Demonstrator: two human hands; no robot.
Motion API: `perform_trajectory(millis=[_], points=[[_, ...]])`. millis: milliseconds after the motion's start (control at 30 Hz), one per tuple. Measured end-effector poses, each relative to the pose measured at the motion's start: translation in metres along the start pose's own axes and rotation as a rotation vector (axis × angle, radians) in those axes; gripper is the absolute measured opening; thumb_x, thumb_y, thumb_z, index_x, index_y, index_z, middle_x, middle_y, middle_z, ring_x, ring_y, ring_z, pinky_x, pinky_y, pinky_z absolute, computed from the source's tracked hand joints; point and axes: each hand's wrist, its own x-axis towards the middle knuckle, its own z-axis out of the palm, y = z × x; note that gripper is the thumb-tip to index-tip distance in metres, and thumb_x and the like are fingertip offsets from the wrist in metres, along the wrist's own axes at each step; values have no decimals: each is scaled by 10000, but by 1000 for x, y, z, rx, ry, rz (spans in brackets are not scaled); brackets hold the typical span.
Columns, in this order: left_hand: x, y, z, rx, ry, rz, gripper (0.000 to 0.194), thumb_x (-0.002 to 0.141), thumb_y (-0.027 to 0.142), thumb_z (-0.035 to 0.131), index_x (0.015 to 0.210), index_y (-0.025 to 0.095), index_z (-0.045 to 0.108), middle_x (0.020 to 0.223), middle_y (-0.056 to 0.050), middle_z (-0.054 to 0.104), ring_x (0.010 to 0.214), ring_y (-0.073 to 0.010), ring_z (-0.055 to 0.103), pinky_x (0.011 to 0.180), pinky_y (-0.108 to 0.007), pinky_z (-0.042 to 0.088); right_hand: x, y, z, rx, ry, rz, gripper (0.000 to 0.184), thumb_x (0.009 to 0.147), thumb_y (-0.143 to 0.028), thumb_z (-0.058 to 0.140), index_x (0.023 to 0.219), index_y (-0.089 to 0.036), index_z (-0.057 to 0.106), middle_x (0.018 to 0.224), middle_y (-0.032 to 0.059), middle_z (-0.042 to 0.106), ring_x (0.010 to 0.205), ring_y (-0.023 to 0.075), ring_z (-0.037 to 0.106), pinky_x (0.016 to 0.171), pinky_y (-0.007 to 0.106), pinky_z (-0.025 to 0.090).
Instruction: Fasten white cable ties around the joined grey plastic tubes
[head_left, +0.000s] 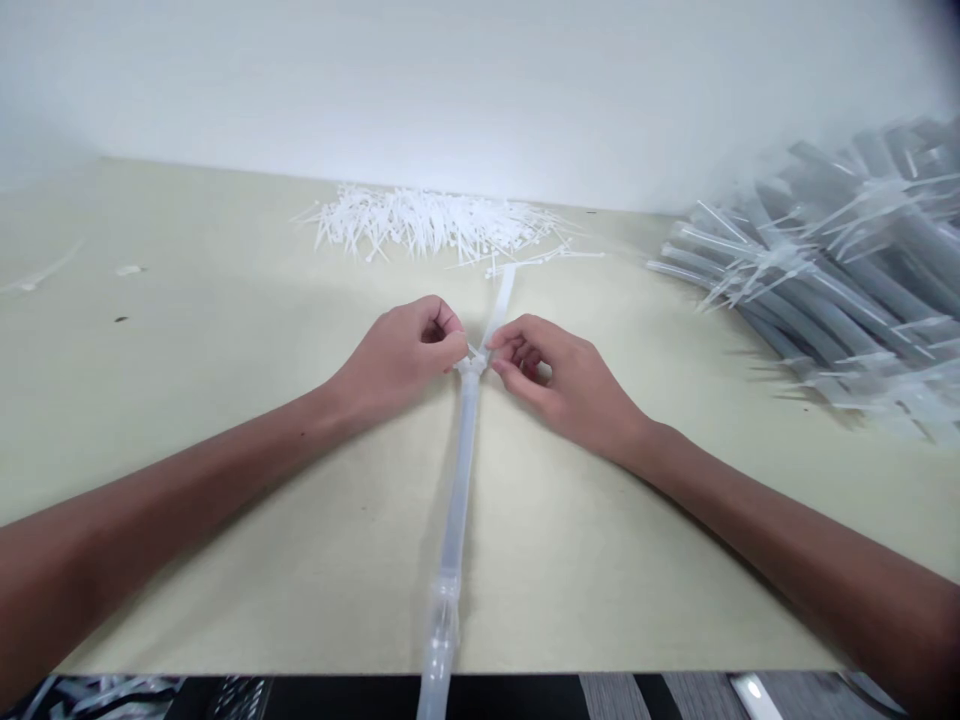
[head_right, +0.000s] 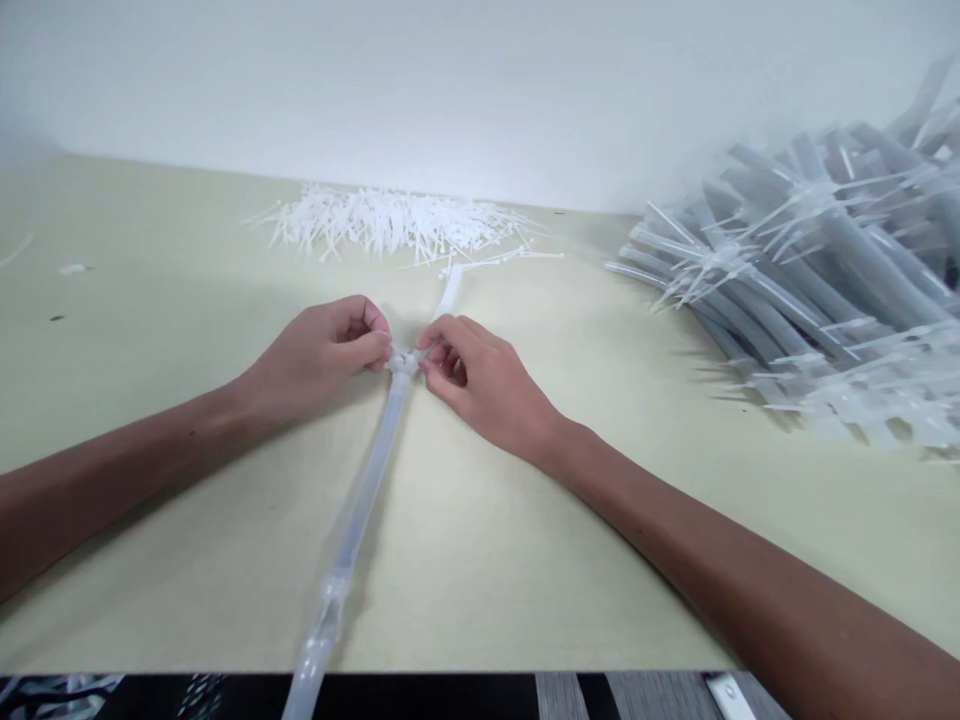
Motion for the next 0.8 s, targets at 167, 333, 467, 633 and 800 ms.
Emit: perform_trajectory(millis=[167,333,467,633,800], points=[[-1,1,2,47,-12,26,107,783,291,485,757,200,536,702,13,611,628,-131,527,545,-256,364,0,0,3,17,41,15,137,871,-257,519,988,-219,580,835,5,574,702,109,530,625,239,437],[-3,3,4,47,-16,35,133,816,305,463,775,207,543,718,24,608,636,-126,518,560,-252,365,0,0,3,-23,38,-14,89,860,-278,555,846,-204,603,775,-2,563,659,103,502,590,234,409],[-5,6,7,65,-23,59,198,842,364,470,761,205,555,680,31,591,602,-113,489,546,-249,342,1,0,3,-29,27,-9,97,859,-263,555,798,-194,585,742,-9,557,638,101,487,593,238,399],[-5,7,10,81,10,64,232,842,367,500,696,192,543,642,36,587,558,-97,464,512,-240,314,1,1,3,-49,28,-25,115,861,-251,549,771,-182,567,721,-10,540,622,96,472,583,235,395],[-5,7,10,80,49,51,256,848,379,504,679,189,537,605,40,578,534,-93,455,493,-236,302,0,1,4,-80,72,-105,86,860,-225,543,797,-178,578,740,-1,547,638,98,490,592,236,413]])
